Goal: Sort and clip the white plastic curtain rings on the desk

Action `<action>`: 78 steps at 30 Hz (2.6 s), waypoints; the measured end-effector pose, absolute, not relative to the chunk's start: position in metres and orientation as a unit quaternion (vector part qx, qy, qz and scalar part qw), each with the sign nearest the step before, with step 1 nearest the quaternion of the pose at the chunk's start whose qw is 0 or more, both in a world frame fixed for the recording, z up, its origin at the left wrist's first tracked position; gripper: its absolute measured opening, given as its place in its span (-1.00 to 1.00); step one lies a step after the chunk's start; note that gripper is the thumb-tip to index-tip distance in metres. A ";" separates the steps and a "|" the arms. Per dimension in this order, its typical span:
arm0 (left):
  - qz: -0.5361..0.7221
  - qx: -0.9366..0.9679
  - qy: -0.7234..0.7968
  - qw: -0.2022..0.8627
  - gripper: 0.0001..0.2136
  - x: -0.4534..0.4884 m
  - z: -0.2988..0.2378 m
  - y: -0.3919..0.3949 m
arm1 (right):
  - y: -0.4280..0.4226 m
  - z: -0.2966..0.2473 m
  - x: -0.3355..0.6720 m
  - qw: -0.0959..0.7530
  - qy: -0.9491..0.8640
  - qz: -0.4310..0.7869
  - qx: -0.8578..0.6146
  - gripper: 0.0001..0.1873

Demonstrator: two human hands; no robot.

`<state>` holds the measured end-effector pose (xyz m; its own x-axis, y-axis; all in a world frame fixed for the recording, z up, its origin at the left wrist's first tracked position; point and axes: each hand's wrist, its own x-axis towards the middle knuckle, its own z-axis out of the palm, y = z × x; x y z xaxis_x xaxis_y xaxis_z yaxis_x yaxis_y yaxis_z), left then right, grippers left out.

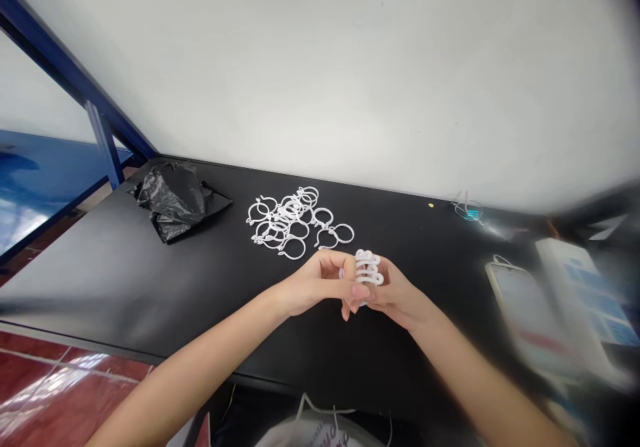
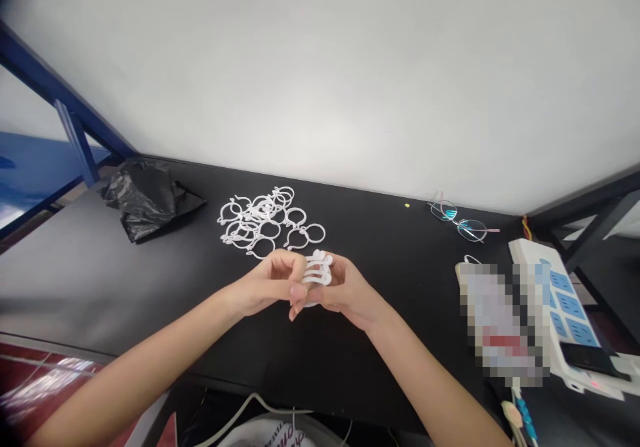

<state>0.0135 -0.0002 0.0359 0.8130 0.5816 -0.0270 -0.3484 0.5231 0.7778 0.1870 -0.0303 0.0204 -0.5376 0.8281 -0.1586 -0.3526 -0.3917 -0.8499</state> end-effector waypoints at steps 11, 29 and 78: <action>0.228 0.451 0.209 0.837 -0.66 0.003 0.041 0.015 | -0.027 0.017 0.186 0.397 -0.316 0.809 -0.298 -0.77; 0.243 0.860 0.344 0.289 -0.67 0.012 0.028 0.001 | -0.026 0.016 0.190 0.403 -0.402 0.706 -0.422 -0.71; 0.187 0.844 0.240 0.442 -0.85 0.003 0.020 0.016 | -0.038 0.024 0.181 0.313 -0.498 0.728 -0.352 -0.56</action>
<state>0.0035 0.0163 0.0202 0.8154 0.5698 0.1027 0.2400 -0.4940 0.8357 0.1807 -0.0376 0.0241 -0.5566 0.8064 -0.1996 -0.1057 -0.3070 -0.9458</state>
